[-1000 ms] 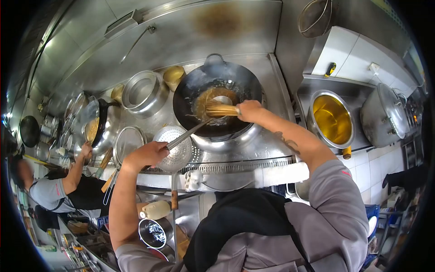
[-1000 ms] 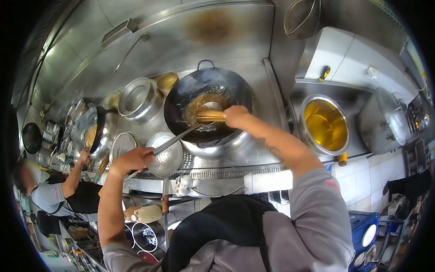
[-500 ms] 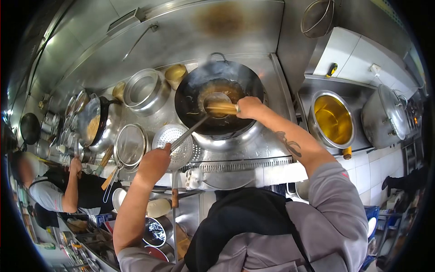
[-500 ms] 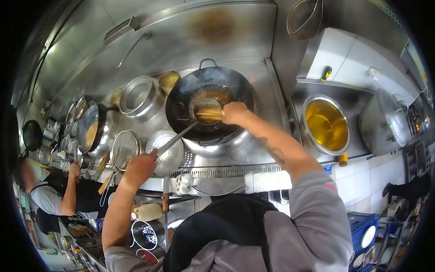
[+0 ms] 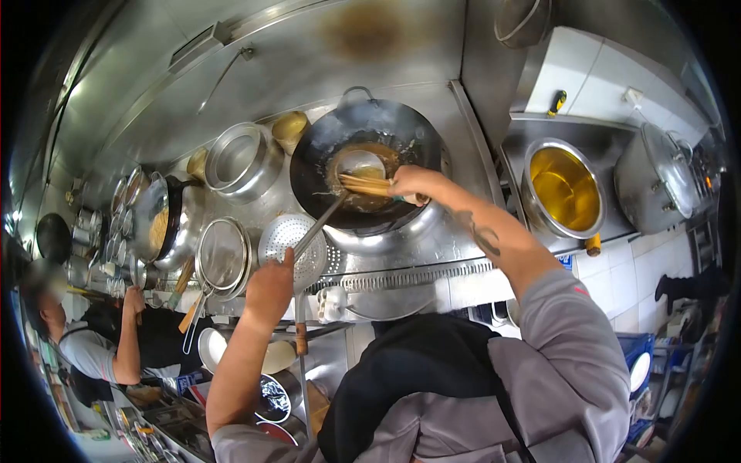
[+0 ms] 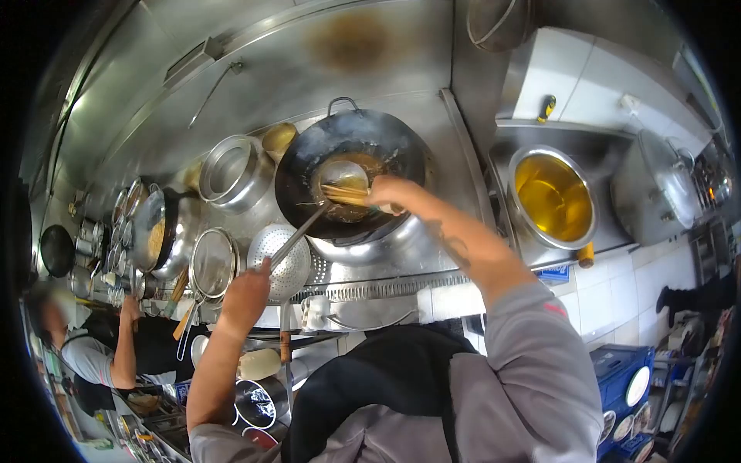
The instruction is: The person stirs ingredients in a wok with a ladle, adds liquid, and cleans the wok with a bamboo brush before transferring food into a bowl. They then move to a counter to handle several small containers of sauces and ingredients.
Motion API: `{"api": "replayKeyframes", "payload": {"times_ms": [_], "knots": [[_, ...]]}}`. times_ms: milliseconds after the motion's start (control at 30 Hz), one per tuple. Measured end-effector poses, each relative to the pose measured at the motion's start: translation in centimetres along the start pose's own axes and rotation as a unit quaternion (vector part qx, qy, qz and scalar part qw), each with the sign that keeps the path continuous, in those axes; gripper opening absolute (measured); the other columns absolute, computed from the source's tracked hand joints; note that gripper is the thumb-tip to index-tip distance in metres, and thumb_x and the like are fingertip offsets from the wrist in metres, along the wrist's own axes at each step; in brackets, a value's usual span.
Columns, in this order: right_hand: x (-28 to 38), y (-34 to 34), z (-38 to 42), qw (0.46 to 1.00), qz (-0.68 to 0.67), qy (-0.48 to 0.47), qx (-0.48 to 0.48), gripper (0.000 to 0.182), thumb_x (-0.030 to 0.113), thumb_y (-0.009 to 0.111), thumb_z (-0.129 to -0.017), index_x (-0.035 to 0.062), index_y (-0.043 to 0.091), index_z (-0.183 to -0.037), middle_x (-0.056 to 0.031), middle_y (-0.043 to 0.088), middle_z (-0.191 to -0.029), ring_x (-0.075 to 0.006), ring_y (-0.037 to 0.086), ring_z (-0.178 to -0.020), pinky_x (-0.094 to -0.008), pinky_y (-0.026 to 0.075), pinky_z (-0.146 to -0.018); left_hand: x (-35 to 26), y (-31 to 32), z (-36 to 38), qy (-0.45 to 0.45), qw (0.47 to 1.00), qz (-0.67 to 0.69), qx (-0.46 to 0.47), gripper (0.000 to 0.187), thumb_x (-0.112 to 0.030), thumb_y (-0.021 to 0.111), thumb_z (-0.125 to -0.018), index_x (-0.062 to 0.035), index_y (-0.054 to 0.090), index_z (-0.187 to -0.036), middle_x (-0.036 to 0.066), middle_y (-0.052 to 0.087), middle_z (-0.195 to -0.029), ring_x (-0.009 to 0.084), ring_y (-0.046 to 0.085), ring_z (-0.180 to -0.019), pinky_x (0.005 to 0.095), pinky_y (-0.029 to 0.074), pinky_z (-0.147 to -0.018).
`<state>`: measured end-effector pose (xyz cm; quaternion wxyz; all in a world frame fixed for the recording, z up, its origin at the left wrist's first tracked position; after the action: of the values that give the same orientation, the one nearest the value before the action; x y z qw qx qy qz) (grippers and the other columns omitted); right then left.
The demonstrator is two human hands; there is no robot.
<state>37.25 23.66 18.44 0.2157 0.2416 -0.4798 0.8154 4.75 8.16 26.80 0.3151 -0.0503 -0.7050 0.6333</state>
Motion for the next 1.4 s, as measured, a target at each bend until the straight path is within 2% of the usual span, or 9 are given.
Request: {"api": "replayKeyframes", "payload": {"times_ms": [300, 400, 500, 633, 767, 967, 1167, 1233, 1400], "knots": [[-1.2, -1.7, 0.7, 0.993, -0.119, 0.003, 0.027, 0.041, 0.034, 0.069, -0.074, -0.0059, 0.066, -0.081, -0.0182, 0.065, -0.069, -0.0274, 0.062, -0.048, -0.0366, 0.051, -0.042, 0.5, 0.0, -0.2, -0.04, 0.997, -0.045, 0.049, 0.049, -0.005, 0.052, -0.082, -0.0065, 0.05, -0.131, 0.011, 0.063, -0.08, 0.0238, 0.067, -0.068, 0.0325, 0.055, -0.058], [-0.4, -4.6, -1.3, 0.962, 0.234, -0.073, -0.121, 0.037, 0.034, 0.07, -0.07, 0.0001, 0.07, -0.084, -0.0201, 0.068, -0.081, -0.0315, 0.068, -0.071, -0.0413, 0.055, -0.066, 1.4, -1.4, -0.8, -0.014, 0.998, -0.053, 0.025, 0.046, -0.006, 0.053, -0.082, -0.0072, 0.053, -0.128, 0.01, 0.064, -0.079, 0.0213, 0.067, -0.069, 0.0305, 0.054, -0.057], [2.2, -2.1, 0.1, 0.949, 0.261, -0.078, -0.161, 0.037, 0.035, 0.07, -0.069, 0.0029, 0.071, -0.087, -0.0196, 0.068, -0.085, -0.0323, 0.067, -0.082, -0.0407, 0.053, -0.077, 1.5, -3.4, -2.1, -0.007, 0.998, -0.05, 0.022, 0.042, -0.006, 0.053, -0.083, -0.0069, 0.055, -0.125, 0.011, 0.065, -0.079, 0.0231, 0.067, -0.07, 0.0317, 0.054, -0.06], [0.2, -4.5, 0.8, 0.952, 0.286, -0.062, -0.091, 0.037, 0.037, 0.07, -0.069, 0.0046, 0.072, -0.088, -0.0177, 0.069, -0.087, -0.0326, 0.067, -0.082, -0.0407, 0.053, -0.076, 2.4, -5.3, -2.8, -0.017, 0.997, -0.058, 0.04, 0.037, -0.006, 0.053, -0.083, -0.0069, 0.057, -0.12, 0.011, 0.066, -0.079, 0.0241, 0.067, -0.072, 0.0336, 0.054, -0.063], [1.8, -5.2, 1.1, 0.91, 0.337, -0.084, -0.226, 0.033, 0.036, 0.068, -0.071, 0.0053, 0.071, -0.084, -0.0165, 0.069, -0.086, -0.0322, 0.068, -0.081, -0.0415, 0.053, -0.074, 2.5, -6.4, -4.0, -0.01, 0.997, -0.065, 0.047, 0.031, -0.006, 0.054, -0.083, -0.0059, 0.059, -0.114, 0.009, 0.067, -0.08, 0.0243, 0.067, -0.077, 0.0347, 0.054, -0.066], [0.1, -5.5, 2.6, 0.938, 0.321, -0.041, -0.125, 0.028, 0.025, 0.064, -0.073, 0.005, 0.071, -0.092, -0.0154, 0.069, -0.094, -0.0294, 0.067, -0.091, -0.0399, 0.052, -0.081, 3.6, -7.9, -4.9, -0.017, 0.996, -0.085, 0.026, 0.02, -0.007, 0.057, -0.081, -0.005, 0.061, -0.1, 0.011, 0.067, -0.083, 0.0251, 0.066, -0.083, 0.0348, 0.053, -0.07], [1.0, -3.2, 1.1, 0.894, 0.321, -0.127, -0.287, 0.019, 0.021, 0.058, -0.078, 0.0059, 0.07, -0.081, -0.015, 0.068, -0.082, -0.0315, 0.067, -0.079, -0.0434, 0.053, -0.071, 3.8, -7.5, -5.7, 0.015, 0.995, -0.099, -0.005, 0.01, -0.008, 0.058, -0.078, -0.0066, 0.061, -0.088, 0.011, 0.062, -0.082, 0.026, 0.064, -0.081, 0.0369, 0.051, -0.072], [-0.2, -1.8, 0.6, 0.932, 0.264, -0.172, -0.177, 0.021, 0.017, 0.055, -0.082, 0.0044, 0.071, -0.087, -0.0155, 0.069, -0.09, -0.0305, 0.068, -0.087, -0.0403, 0.053, -0.076, 3.7, -8.1, -5.9, 0.011, 0.989, -0.148, -0.027, 0.009, -0.008, 0.058, -0.077, -0.0068, 0.061, -0.086, 0.011, 0.062, -0.085, 0.026, 0.064, -0.082, 0.0367, 0.051, -0.074], [0.7, -0.6, 1.8, 0.934, 0.299, -0.105, -0.168, 0.026, 0.026, 0.058, -0.081, 0.005, 0.071, -0.091, -0.0154, 0.069, -0.092, -0.0309, 0.067, -0.088, -0.0408, 0.052, -0.079, 2.4, -8.2, -5.9, 0.008, 0.989, -0.148, -0.014, 0.008, -0.007, 0.057, -0.076, -0.0064, 0.061, -0.083, 0.011, 0.059, -0.088, 0.0254, 0.062, -0.085, 0.0363, 0.05, -0.072]]}}
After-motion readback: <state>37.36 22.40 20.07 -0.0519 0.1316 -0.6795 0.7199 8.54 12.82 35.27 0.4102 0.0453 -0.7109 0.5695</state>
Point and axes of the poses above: each hand's wrist, its own z-axis away from the middle knuckle, its own y-axis out of the palm, x = y × z, the point moved 4 cm from there along -z, towards the middle knuckle
